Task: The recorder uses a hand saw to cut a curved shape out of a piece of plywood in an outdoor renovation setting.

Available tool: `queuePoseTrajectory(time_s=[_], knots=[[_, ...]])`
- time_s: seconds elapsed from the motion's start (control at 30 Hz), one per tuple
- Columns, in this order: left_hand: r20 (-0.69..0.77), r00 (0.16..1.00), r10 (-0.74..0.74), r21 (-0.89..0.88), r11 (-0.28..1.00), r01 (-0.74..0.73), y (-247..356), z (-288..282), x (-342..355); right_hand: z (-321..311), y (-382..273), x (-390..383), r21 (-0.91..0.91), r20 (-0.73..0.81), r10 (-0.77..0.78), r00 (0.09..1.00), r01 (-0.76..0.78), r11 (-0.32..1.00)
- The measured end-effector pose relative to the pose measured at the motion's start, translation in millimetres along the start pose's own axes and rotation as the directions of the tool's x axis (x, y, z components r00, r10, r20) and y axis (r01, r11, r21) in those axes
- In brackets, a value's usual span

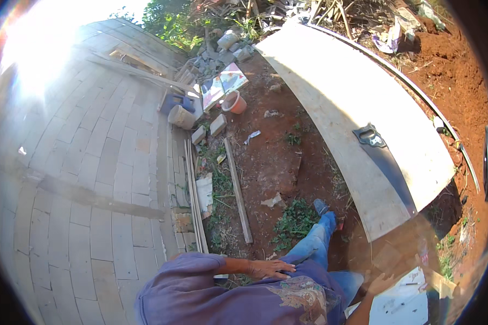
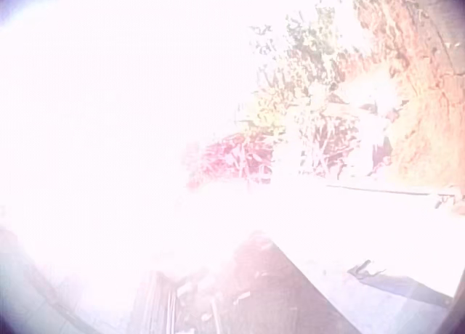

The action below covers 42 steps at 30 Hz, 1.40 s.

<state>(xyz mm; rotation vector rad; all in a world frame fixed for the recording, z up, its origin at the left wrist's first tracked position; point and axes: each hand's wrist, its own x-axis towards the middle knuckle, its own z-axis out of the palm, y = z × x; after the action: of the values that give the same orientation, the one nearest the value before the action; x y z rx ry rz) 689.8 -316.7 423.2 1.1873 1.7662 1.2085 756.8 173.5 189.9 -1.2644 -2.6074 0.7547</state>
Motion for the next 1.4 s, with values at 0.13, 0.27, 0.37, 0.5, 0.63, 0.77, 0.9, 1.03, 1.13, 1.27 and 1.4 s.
queuePoseTrajectory(time_s=[0.13,0.27,0.37,0.5,0.63,0.77,0.9,1.03,1.13,1.27,1.4], knots=[[-0.029,0.999,0.038,-0.001,0.999,-0.038,-41,-90,-18,114,-67,36,-0.079,0.211,-0.06,0.976,0.078,0.994],[-0.133,0.991,-0.031,-0.002,1.0,0.031,-33,-141,-47,199,-247,76,-0.028,0.715,0.324,0.62,-0.438,0.899],[-0.037,0.904,-0.426,-0.147,0.897,0.417,-51,-171,-55,250,-335,118,0.049,0.532,-0.339,0.776,0.372,0.927],[-0.101,0.733,-0.672,-0.344,0.715,0.608,-44,-200,-61,273,-487,170,0.307,0.501,-0.406,0.765,0.282,0.909],[-0.147,0.484,-0.863,-0.595,0.468,0.654,-74,-240,-61,326,-525,222,0.28,0.408,-0.482,0.775,0.397,0.874],[-0.56,0.643,-0.521,-0.171,0.833,0.526,-184,-208,-76,424,-492,274,-0.139,0.4,-0.258,0.88,0.336,0.932],[-0.614,0.532,-0.583,-0.25,0.783,0.57,-173,-269,-51,494,-536,339,-0.235,0.515,-0.154,0.843,0.312,0.921],[-0.678,0.383,-0.628,-0.465,0.769,0.439,-145,-331,-38,468,-636,251,-0.044,0.797,-0.379,0.469,0.672,0.739],[-0.706,0.312,-0.636,-0.486,0.755,0.44,-126,-394,-52,505,-744,229,0.131,0.867,-0.419,0.271,0.688,0.714],[-0.784,0.417,-0.46,-0.248,0.848,0.469,-205,-426,-104,542,-854,181,0.16,0.826,-0.432,0.363,0.583,0.796],[-0.754,0.519,-0.404,-0.134,0.867,0.48,-237,-499,-173,556,-913,149,0.009,0.872,-0.31,0.378,0.622,0.783]])
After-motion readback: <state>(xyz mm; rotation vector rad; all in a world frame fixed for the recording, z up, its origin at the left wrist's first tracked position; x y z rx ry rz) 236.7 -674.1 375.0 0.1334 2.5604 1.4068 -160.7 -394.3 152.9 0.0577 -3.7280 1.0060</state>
